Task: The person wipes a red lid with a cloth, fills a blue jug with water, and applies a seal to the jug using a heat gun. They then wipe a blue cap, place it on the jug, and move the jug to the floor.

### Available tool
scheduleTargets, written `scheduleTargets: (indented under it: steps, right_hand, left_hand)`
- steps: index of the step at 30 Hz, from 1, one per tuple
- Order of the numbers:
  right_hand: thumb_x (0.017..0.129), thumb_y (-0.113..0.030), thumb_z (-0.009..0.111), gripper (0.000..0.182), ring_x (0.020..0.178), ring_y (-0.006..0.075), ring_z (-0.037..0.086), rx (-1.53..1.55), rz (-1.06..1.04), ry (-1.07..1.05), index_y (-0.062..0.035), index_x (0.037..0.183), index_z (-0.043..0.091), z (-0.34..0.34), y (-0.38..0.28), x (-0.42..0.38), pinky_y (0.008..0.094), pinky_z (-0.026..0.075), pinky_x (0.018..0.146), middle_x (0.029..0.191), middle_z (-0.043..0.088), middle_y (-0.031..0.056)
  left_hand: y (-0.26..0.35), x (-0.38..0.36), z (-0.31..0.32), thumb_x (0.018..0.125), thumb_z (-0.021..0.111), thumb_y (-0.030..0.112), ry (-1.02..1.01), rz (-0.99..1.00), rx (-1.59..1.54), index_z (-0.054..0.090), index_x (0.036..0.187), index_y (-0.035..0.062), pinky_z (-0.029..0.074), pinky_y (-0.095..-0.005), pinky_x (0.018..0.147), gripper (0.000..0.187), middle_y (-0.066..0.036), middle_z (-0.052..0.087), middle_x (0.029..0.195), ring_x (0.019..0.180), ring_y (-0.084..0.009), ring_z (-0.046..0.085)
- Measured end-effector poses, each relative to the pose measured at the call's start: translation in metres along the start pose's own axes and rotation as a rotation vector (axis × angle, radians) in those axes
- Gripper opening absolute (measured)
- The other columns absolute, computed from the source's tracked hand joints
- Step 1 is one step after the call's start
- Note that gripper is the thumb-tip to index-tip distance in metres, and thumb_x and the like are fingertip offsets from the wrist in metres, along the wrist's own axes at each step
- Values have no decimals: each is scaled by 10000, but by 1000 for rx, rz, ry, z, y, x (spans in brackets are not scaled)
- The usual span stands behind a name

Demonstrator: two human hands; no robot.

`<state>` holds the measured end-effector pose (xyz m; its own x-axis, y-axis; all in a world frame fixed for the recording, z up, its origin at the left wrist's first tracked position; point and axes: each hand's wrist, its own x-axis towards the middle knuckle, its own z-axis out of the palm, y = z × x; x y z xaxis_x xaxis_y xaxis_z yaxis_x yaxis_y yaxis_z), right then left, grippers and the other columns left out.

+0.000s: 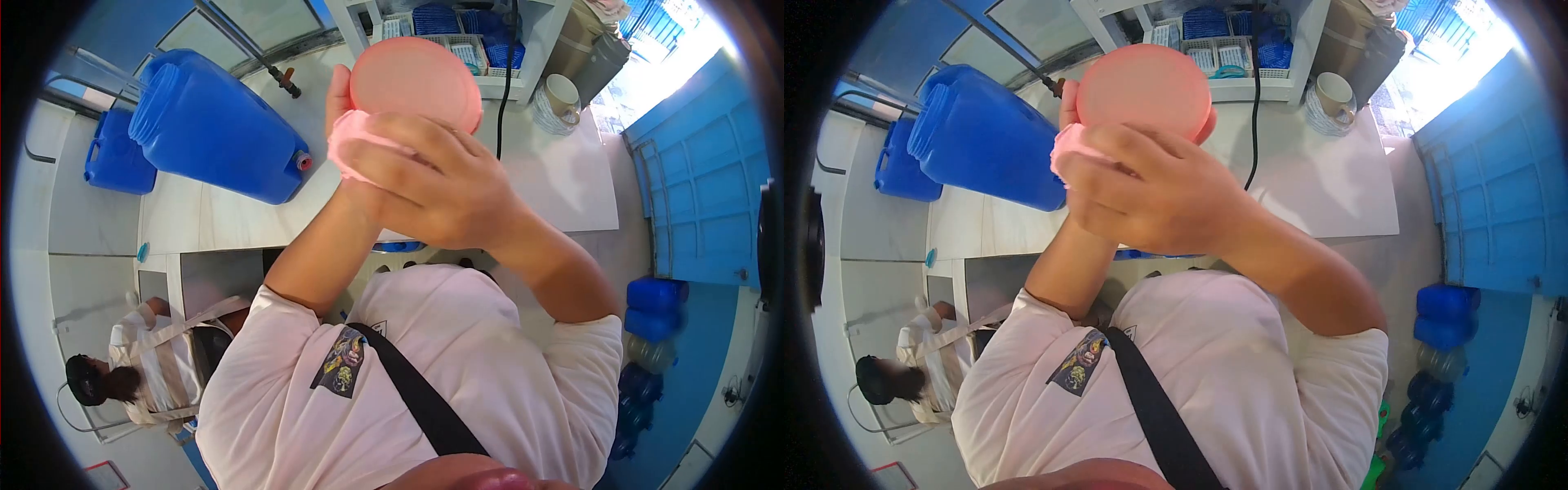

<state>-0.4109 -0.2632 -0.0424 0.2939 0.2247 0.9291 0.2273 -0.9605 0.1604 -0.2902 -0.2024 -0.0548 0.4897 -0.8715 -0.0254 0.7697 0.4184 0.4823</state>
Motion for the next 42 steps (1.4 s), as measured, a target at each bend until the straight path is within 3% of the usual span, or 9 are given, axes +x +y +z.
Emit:
scheduleTargets:
  steps: [2, 10, 18, 21, 27, 30, 36, 38, 42]
  right_hand:
    - [785, -166, 711, 167, 1114, 236, 652, -2, -12, 20, -143, 950, 709, -3, -2, -3, 344, 570, 875, 1180, 670, -10]
    - [778, -21, 739, 315, 1055, 245, 671, 221, 461, 101, -139, 1069, 730, -24, 32, -31, 380, 541, 934, 1133, 675, 24]
    - [798, -50, 705, 238, 1031, 299, 670, 178, 216, -33, -88, 1033, 712, -20, 3, 9, 451, 529, 955, 1146, 702, 85]
    - [757, -78, 718, 236, 1041, 295, 668, 79, 359, -55, -99, 992, 725, -23, 34, -6, 480, 494, 1024, 1138, 691, 62]
    - [744, -112, 691, 274, 1035, 267, 649, 195, 217, -25, -133, 1016, 717, -18, 8, 1, 436, 536, 901, 1143, 678, 15]
    - [751, -100, 686, 245, 1035, 260, 651, -7, 428, -3, -134, 993, 708, -21, 39, -3, 433, 541, 930, 1130, 657, 18]
    - [691, -134, 721, 246, 1033, 260, 649, 138, 296, 20, -151, 935, 693, -20, -11, -2, 442, 539, 867, 1105, 658, 5]
    - [716, -135, 725, 222, 1053, 259, 647, 116, 278, 89, -156, 936, 700, -19, 26, 3, 440, 520, 904, 1113, 666, -2]
    - [798, -136, 722, 176, 1098, 249, 634, 65, 410, -64, -161, 972, 727, -27, 18, -35, 409, 494, 934, 1141, 679, 3]
  left_hand:
    - [6, -1, -6, 942, 480, 673, -382, -165, -422, 386, 1533, 106, 397, -614, 1141, 825, -215, 387, 1578, 1406, -454, 419]
    - [15, -17, 19, 967, 413, 688, -315, 75, -16, 308, 1585, 88, 347, -577, 1192, 867, -236, 312, 1617, 1493, -404, 331]
    - [-8, -23, 20, 971, 389, 708, -377, -36, 124, 275, 1604, 96, 372, -553, 1175, 887, -228, 364, 1591, 1471, -385, 377]
    - [-1, -30, 16, 969, 383, 705, -370, -105, -368, 275, 1604, 91, 380, -523, 1170, 890, -248, 354, 1592, 1459, -407, 385]
    - [-20, -32, 14, 948, 407, 694, -350, 103, 430, 310, 1597, 116, 353, -589, 1175, 874, -235, 366, 1589, 1464, -332, 397]
    - [-7, -33, 10, 936, 418, 695, -261, -38, -196, 319, 1596, 133, 377, -591, 1151, 872, -245, 385, 1569, 1439, -351, 418]
    - [-19, -29, 9, 945, 395, 691, -360, 66, 201, 325, 1595, 151, 368, -584, 1169, 848, -156, 376, 1607, 1470, -374, 380]
    - [-25, -35, 9, 948, 392, 697, -349, -90, -467, 324, 1592, 153, 362, -596, 1171, 846, -223, 344, 1609, 1476, -410, 359]
    - [0, -25, 21, 951, 389, 712, -294, 112, 0, 341, 1580, 160, 371, -583, 1174, 838, -252, 344, 1602, 1477, -431, 350]
